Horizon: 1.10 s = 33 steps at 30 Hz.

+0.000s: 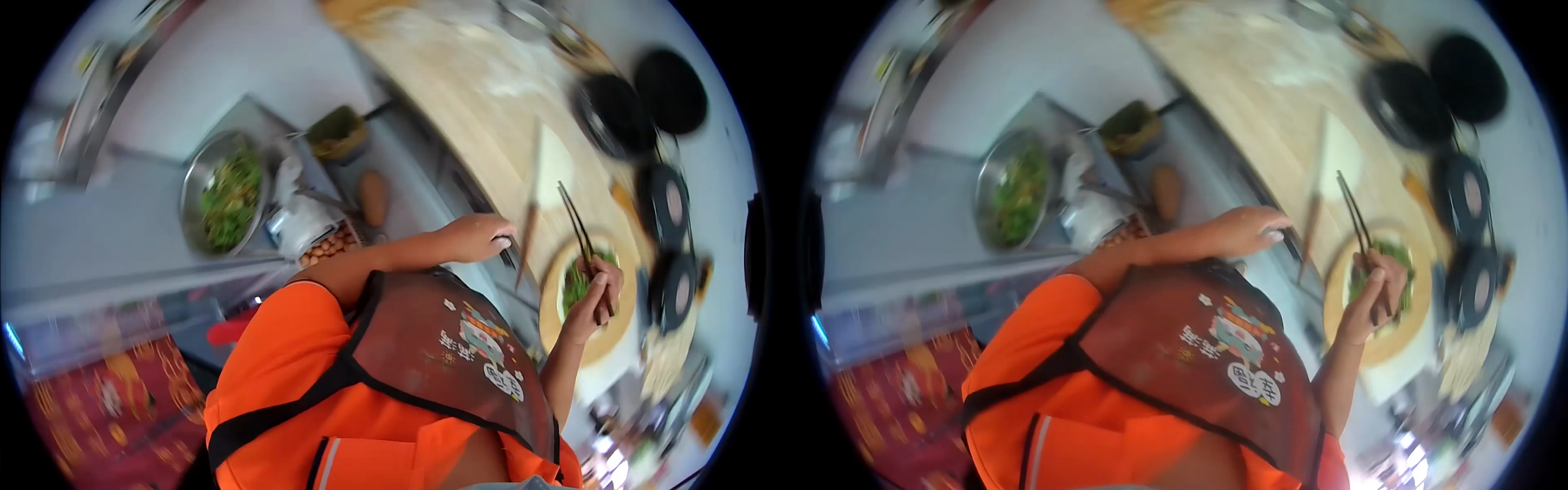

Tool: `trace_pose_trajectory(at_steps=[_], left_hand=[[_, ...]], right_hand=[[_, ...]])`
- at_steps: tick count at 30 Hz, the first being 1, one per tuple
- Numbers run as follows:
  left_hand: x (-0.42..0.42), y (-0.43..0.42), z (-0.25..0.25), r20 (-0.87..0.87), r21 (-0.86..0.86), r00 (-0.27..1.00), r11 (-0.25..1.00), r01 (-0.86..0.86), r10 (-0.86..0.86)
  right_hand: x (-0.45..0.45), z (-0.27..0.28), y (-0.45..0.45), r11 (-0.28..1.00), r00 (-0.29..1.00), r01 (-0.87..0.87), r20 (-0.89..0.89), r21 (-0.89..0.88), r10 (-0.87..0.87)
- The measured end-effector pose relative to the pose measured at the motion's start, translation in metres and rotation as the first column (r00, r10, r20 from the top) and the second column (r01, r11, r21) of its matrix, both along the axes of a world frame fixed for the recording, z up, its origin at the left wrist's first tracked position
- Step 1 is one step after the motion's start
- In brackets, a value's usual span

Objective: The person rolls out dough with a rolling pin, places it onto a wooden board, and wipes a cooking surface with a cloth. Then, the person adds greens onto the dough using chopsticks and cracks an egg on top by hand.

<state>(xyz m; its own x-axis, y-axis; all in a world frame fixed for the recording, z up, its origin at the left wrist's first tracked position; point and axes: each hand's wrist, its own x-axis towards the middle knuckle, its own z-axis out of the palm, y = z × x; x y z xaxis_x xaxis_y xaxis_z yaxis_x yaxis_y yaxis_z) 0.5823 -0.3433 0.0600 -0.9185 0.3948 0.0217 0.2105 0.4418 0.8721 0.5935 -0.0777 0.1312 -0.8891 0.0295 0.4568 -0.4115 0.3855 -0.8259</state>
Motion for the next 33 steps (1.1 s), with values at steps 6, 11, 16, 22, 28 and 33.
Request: trace_pose_trajectory(at_steps=[6,11,16,22,28,33], left_hand=[[0.101,-0.168,0.049,-0.019,-0.208,0.863,0.842,-0.498,0.505],[0.235,-0.248,0.181,-0.403,-0.017,0.282,0.301,-0.954,0.871],[0.284,-0.316,0.321,-0.782,0.056,-0.155,-0.181,-0.982,0.603],[0.232,-0.483,0.414,-0.808,-0.204,0.089,-0.135,-0.97,0.583],[0.181,-0.56,0.412,-0.63,-0.585,0.332,-0.149,-0.797,0.702],[0.181,-0.637,0.396,-0.51,-0.603,0.475,0.096,-0.792,0.717]], right_hand=[[-0.074,0.029,-0.233,0.568,0.549,-0.806,-0.145,0.17,0.823],[-0.035,0.007,-0.404,0.029,0.069,-0.951,0.12,0.309,0.99],[-0.022,-0.09,-0.508,-0.164,-0.135,-0.767,0.094,0.621,0.986],[-0.006,-0.129,-0.555,-0.359,-0.193,-0.617,0.308,0.7,0.932],[-0.001,-0.118,-0.54,-0.39,-0.167,-0.457,0.353,0.8,0.921],[-0.017,-0.113,-0.501,-0.256,-0.143,-0.629,0.215,0.734,0.966]])
